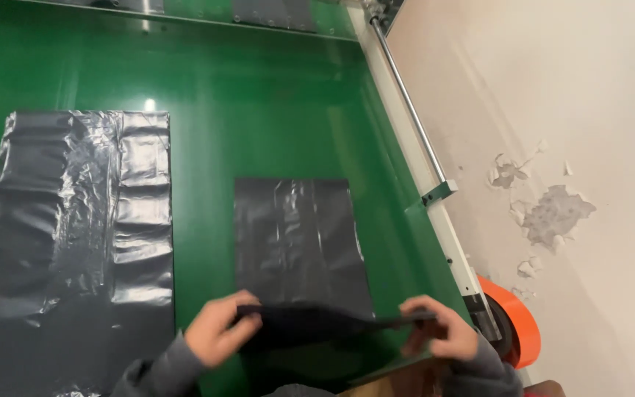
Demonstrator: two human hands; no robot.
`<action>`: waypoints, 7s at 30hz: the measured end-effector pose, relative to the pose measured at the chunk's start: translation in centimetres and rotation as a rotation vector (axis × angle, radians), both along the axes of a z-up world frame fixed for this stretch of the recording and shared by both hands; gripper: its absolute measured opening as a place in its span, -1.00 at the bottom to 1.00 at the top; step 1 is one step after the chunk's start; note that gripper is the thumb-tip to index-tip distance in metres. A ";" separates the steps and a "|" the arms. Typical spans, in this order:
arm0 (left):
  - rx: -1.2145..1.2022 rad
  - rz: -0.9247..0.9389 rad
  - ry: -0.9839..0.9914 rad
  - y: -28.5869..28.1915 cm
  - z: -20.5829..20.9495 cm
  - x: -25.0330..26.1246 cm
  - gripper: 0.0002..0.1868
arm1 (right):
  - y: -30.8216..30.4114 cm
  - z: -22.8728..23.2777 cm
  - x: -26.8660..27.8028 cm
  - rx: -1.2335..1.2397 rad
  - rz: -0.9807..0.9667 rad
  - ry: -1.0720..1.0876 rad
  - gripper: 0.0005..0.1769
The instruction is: Folding plastic bags coming off a conveyor belt and placing them in a collection crate.
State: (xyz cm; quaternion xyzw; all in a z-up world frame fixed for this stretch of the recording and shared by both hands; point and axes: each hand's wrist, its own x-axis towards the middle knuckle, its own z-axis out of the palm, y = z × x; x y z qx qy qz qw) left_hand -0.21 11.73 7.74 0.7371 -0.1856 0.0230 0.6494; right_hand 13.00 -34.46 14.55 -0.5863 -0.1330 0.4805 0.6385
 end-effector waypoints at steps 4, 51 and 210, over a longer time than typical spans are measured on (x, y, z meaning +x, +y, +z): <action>0.179 0.448 0.140 1.7 -4.5 8.8 -0.80 | 6.6 -4.2 7.2 -0.436 -0.173 -0.492 -0.39; 1.224 0.196 -0.280 -2.9 -8.2 -0.3 -0.73 | 18.6 -10.8 -7.1 -0.369 0.111 -1.523 -0.20; 0.960 0.607 -0.015 -12.1 -12.5 11.0 -0.60 | 12.0 -18.8 -3.9 -0.657 -0.849 -0.832 0.01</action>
